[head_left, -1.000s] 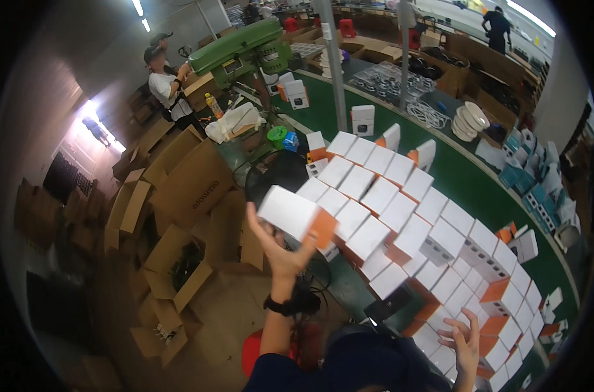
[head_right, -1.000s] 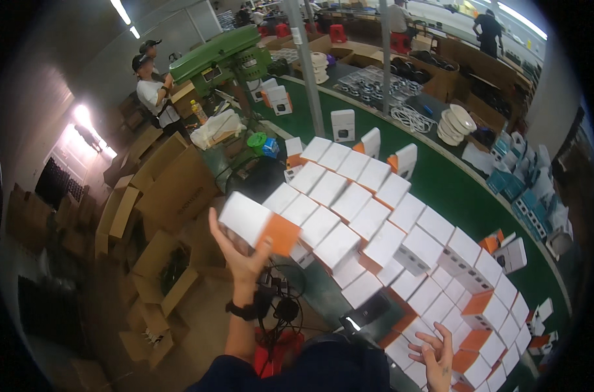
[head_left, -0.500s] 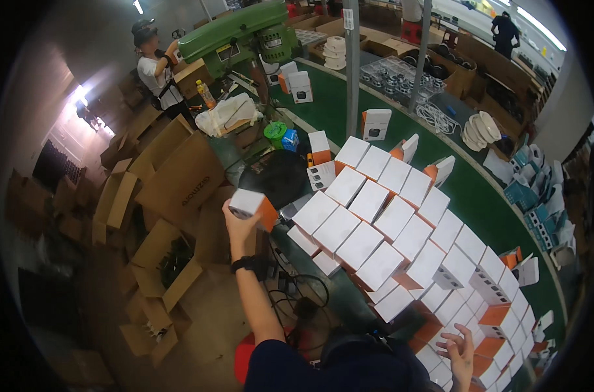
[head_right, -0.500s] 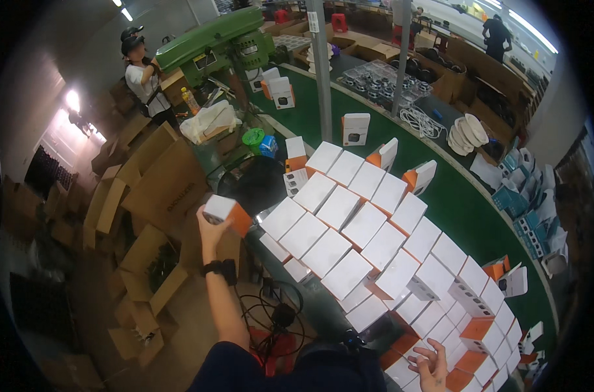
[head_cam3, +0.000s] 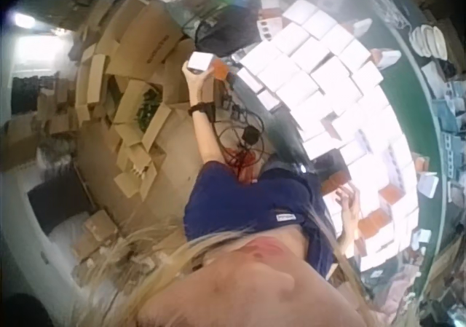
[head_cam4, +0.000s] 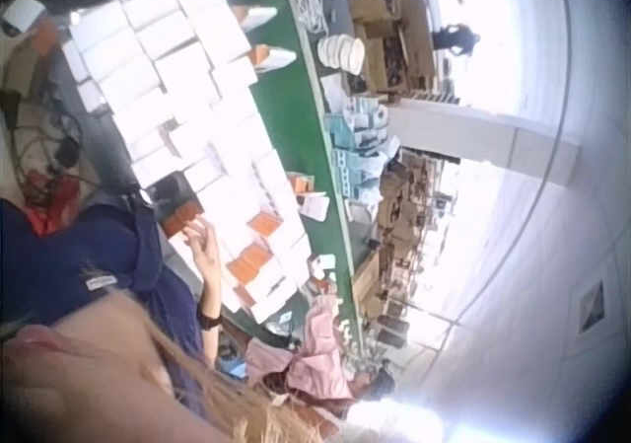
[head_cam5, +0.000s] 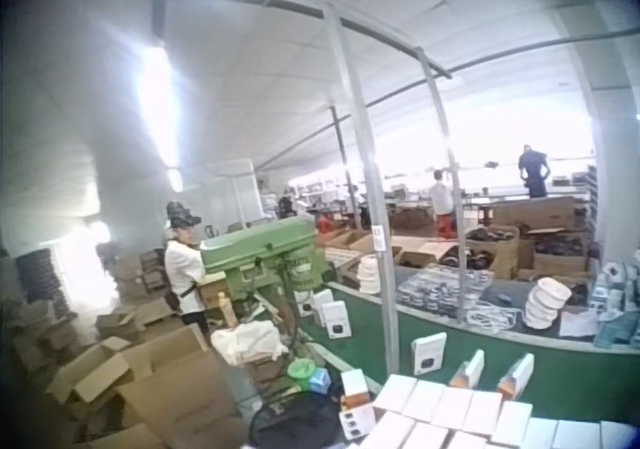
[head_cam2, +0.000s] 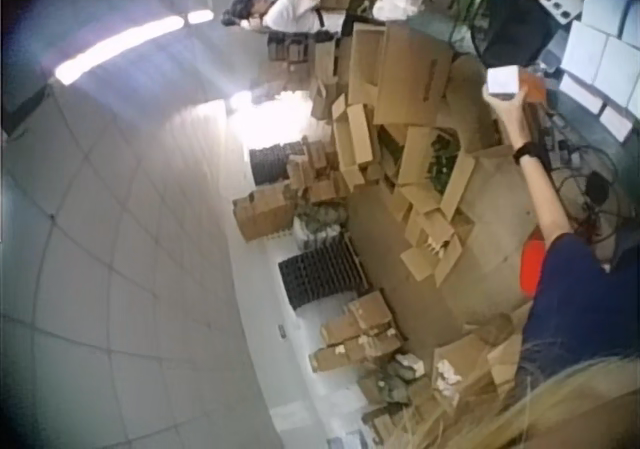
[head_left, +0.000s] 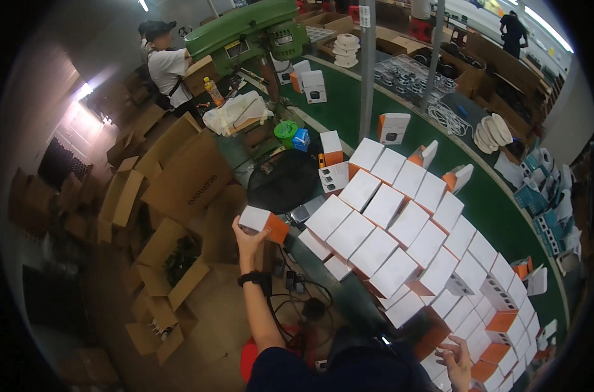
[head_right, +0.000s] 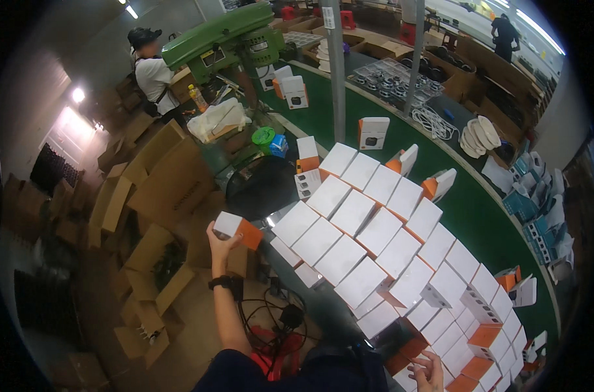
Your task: Packing small electronic components into boxes on a factory assembly line.
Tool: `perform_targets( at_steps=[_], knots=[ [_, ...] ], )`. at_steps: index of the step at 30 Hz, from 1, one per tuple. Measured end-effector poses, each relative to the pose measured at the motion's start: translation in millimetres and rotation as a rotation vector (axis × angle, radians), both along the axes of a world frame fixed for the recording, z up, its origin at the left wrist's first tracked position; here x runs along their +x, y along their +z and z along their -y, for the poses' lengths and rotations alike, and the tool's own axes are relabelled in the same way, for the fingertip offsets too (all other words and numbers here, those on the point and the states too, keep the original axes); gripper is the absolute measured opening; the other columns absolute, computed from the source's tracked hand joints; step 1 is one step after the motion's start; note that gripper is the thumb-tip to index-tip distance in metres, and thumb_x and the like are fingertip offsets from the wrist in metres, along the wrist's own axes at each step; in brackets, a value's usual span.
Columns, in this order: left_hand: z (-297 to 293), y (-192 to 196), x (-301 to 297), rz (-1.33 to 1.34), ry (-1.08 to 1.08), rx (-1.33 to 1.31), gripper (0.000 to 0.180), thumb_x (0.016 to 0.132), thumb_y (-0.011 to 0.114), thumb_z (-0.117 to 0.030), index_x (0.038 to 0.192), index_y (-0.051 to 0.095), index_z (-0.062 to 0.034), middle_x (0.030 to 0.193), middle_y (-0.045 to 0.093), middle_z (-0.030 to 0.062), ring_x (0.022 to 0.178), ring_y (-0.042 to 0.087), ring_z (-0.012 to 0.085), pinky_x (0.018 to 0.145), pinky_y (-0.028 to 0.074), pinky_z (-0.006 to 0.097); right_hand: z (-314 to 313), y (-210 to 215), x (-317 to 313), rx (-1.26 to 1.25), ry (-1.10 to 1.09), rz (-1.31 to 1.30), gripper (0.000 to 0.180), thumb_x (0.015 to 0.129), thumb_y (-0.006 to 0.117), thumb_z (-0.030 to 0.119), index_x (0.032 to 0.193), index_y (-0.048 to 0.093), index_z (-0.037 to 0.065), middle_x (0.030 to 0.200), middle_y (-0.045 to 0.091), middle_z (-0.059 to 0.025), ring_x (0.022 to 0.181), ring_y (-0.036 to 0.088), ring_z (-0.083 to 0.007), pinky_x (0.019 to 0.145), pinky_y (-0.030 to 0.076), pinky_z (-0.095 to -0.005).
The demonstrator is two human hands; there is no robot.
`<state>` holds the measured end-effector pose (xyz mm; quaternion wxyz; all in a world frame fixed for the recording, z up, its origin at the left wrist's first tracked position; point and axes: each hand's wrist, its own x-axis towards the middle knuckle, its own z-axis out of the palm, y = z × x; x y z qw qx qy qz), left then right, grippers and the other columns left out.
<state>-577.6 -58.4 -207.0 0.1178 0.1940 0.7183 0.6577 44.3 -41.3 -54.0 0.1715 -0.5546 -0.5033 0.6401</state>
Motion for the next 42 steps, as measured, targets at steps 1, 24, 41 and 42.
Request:
perform_targets(
  at_steps=[1,24,41,42],
  knots=[
    [-5.6,-0.6,-14.5,-0.005,0.007,0.0,0.099,0.05,0.086,-0.019,0.129,0.032,0.0022,0.125,0.042,0.0171,0.115,0.045,0.0275,0.096,0.039,0.038,2.1,-4.3,0.0,0.0,0.007,-0.005,0.054,0.089,0.058,0.012,0.137,0.034,0.009,0.12,0.052,-0.0131,0.102,0.056,-0.0206,0.081,0.051,-0.0337],
    [-214.3,6.6,-117.2,-0.235,0.021,-0.842,0.082,0.075,0.07,-0.039,0.143,0.025,-0.0306,0.145,0.018,0.0249,0.13,0.027,0.0452,0.101,0.029,0.059,-49.8,-16.0,-29.9,-0.016,0.094,-0.021,0.036,0.094,0.054,0.02,0.124,0.045,0.002,0.103,0.059,-0.0102,0.092,0.057,-0.0177,0.075,0.049,-0.0293],
    [-88.0,179.5,245.9,-0.82,-0.952,-0.301,0.068,0.077,0.067,-0.021,0.135,0.037,-0.0011,0.14,0.032,0.0233,0.132,0.024,0.0434,0.107,0.019,0.055,-13.9,16.6,-56.2,0.218,0.029,0.19,0.027,0.088,0.059,0.012,0.111,0.053,0.0,0.089,0.065,-0.011,0.077,0.063,-0.0181,0.068,0.049,-0.0302],
    [-80.9,181.3,268.7,-0.794,-1.126,-0.269,0.068,0.078,0.066,-0.024,0.135,0.037,-0.0002,0.141,0.031,0.0234,0.132,0.023,0.0447,0.106,0.017,0.058,-11.4,20.5,-57.3,0.248,-0.001,0.172,0.026,0.087,0.059,0.012,0.11,0.054,0.0,0.092,0.064,-0.0123,0.08,0.063,-0.0214,0.071,0.049,-0.0321]
  ],
)
